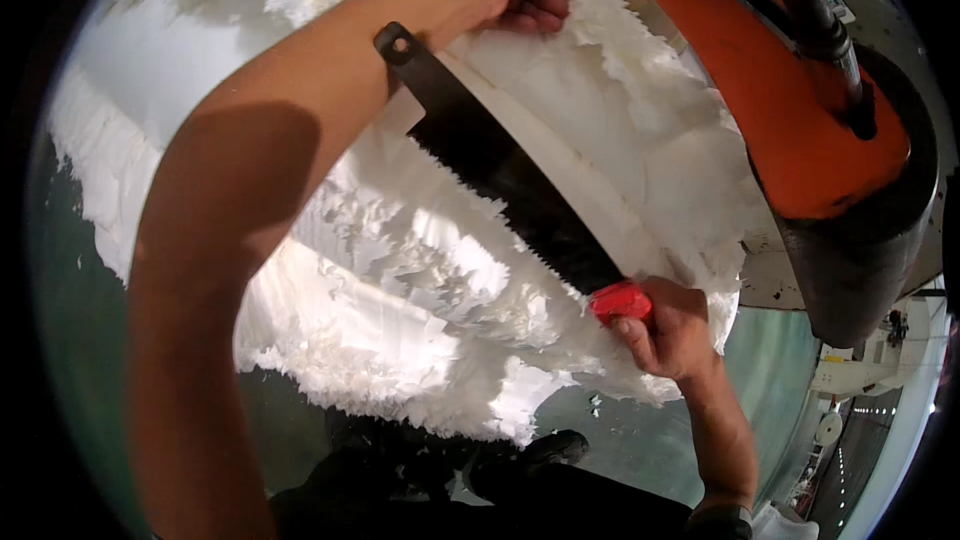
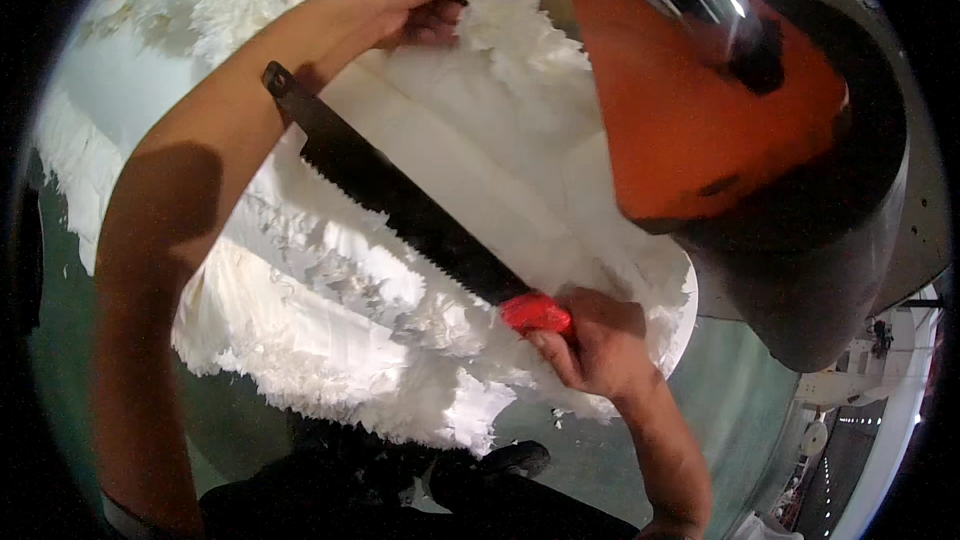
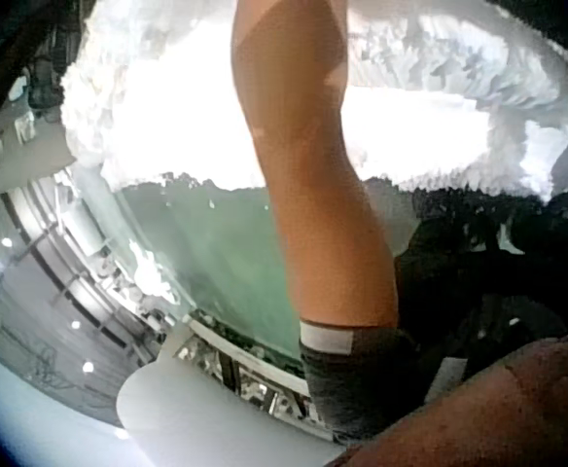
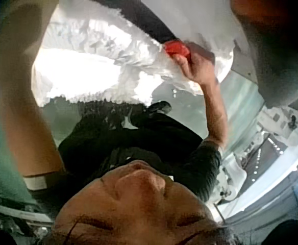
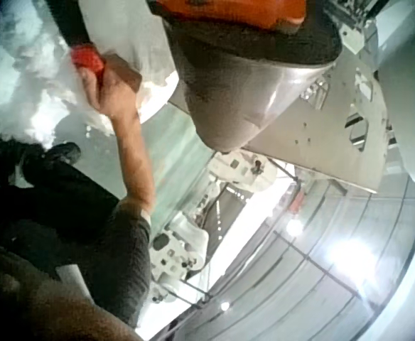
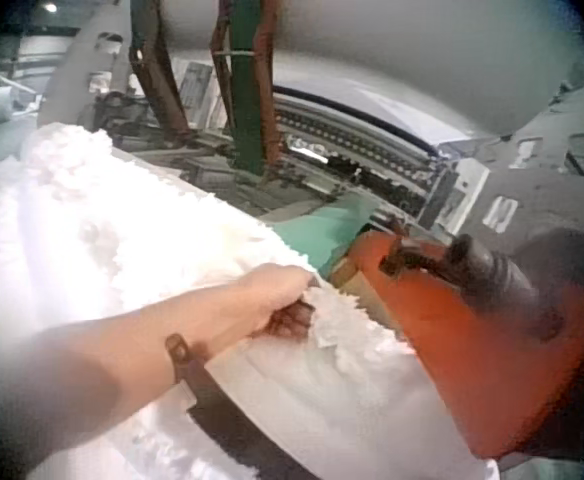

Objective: The person uses a saw to cut through thick layers of white foam material wrapped around a large cylinder on a machine.

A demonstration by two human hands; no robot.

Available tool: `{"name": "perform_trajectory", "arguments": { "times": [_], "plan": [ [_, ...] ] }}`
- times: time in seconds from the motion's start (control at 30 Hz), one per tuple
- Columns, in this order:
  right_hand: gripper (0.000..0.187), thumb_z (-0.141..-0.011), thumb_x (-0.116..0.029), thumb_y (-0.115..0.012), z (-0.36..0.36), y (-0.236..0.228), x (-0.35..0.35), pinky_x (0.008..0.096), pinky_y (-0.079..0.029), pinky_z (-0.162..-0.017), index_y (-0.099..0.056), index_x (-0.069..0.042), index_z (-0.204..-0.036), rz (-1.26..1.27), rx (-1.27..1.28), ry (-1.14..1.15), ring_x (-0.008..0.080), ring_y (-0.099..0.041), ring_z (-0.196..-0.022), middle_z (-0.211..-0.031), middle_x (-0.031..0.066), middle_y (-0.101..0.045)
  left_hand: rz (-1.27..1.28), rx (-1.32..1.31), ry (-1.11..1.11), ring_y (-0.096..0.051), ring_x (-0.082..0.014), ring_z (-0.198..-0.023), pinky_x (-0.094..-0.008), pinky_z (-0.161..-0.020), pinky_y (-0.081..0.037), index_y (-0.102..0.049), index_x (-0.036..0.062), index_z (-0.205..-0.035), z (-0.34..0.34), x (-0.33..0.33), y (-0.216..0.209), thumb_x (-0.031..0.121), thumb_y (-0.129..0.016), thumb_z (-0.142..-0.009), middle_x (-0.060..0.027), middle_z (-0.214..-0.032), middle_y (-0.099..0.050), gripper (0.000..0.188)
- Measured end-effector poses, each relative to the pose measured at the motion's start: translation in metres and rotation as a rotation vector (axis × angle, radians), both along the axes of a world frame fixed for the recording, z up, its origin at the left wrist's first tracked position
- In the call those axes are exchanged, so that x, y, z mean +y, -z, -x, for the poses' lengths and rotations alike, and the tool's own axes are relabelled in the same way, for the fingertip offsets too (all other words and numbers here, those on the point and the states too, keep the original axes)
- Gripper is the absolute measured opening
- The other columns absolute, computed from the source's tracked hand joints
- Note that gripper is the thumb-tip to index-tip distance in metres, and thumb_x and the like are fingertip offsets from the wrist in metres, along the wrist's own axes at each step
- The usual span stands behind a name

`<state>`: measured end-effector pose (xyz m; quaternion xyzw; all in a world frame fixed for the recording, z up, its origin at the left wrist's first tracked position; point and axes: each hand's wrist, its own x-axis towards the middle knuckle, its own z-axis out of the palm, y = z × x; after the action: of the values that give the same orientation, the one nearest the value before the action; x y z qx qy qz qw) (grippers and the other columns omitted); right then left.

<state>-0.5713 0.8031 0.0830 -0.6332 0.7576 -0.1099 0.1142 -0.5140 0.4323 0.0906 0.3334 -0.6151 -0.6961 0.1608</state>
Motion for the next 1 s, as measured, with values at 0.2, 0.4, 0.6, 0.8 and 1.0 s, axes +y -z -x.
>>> {"name": "perform_trajectory", "arguments": {
  "times": [0.2, 0.4, 0.6, 0.8, 1.0],
  "plan": [
    [0.031, -0.090, -0.033, -0.060, 0.033, -0.005, 0.002, 0.0330, -0.045, -0.055, -0.065, -0.004, -0.081, 0.057, -0.328, -0.005, 0.0204, -0.057, -0.056, -0.065, 0.0055, -0.061, 0.021, 0.000, 0.315, -0.056, -0.0162, -0.046, -0.0339, -0.045, -0.050, -0.063, 0.0107, -0.076, 0.012, -0.026, 0.007, 0.022, -0.055, -0.090, -0.0038, -0.059, -0.058, 0.019],
    [0.032, -0.098, -0.027, -0.054, 0.105, 0.012, 0.006, 0.0256, -0.039, -0.054, -0.060, -0.002, -0.080, 0.190, -0.185, 0.213, 0.0091, -0.052, -0.058, -0.064, 0.0010, -0.057, -0.147, 0.128, 0.072, -0.059, -0.0167, -0.045, -0.0306, -0.042, -0.053, -0.064, 0.0110, -0.074, 0.031, -0.033, 0.012, 0.015, -0.063, -0.084, -0.0057, -0.065, -0.064, 0.011],
    [0.035, -0.097, -0.027, -0.058, 0.095, -0.008, -0.041, 0.0307, -0.038, -0.053, -0.060, -0.001, -0.074, 0.352, -0.181, 0.029, 0.0101, -0.047, -0.057, -0.062, 0.0032, -0.054, -0.029, 0.184, -0.200, -0.056, -0.0089, -0.059, -0.0251, -0.052, -0.046, -0.063, 0.0111, -0.087, 0.011, -0.032, 0.024, 0.034, -0.059, -0.091, 0.0017, -0.072, -0.060, 0.024],
    [0.039, -0.093, -0.042, -0.062, 0.077, -0.031, -0.017, 0.0337, -0.049, -0.058, -0.070, -0.003, -0.092, 0.074, -0.016, 0.153, 0.0209, -0.063, -0.059, -0.066, 0.0128, -0.063, 0.004, 0.424, -0.116, -0.060, -0.0141, -0.076, -0.0276, -0.071, -0.050, -0.061, 0.0073, -0.093, -0.069, 0.025, 0.044, 0.026, -0.056, -0.097, -0.0029, -0.088, -0.064, 0.020],
    [0.041, -0.088, -0.045, -0.066, 0.067, -0.053, 0.063, 0.0358, -0.049, -0.053, -0.070, -0.005, -0.092, 0.181, 0.059, 0.057, 0.0268, -0.063, -0.055, -0.064, 0.0134, -0.063, 1.337, 0.119, -0.087, -0.060, -0.0334, -0.107, -0.0398, -0.094, -0.044, -0.065, 0.0035, -0.100, -0.130, 0.138, 0.066, 0.012, -0.067, -0.080, -0.0092, -0.112, -0.067, 0.022]
  ]
}}
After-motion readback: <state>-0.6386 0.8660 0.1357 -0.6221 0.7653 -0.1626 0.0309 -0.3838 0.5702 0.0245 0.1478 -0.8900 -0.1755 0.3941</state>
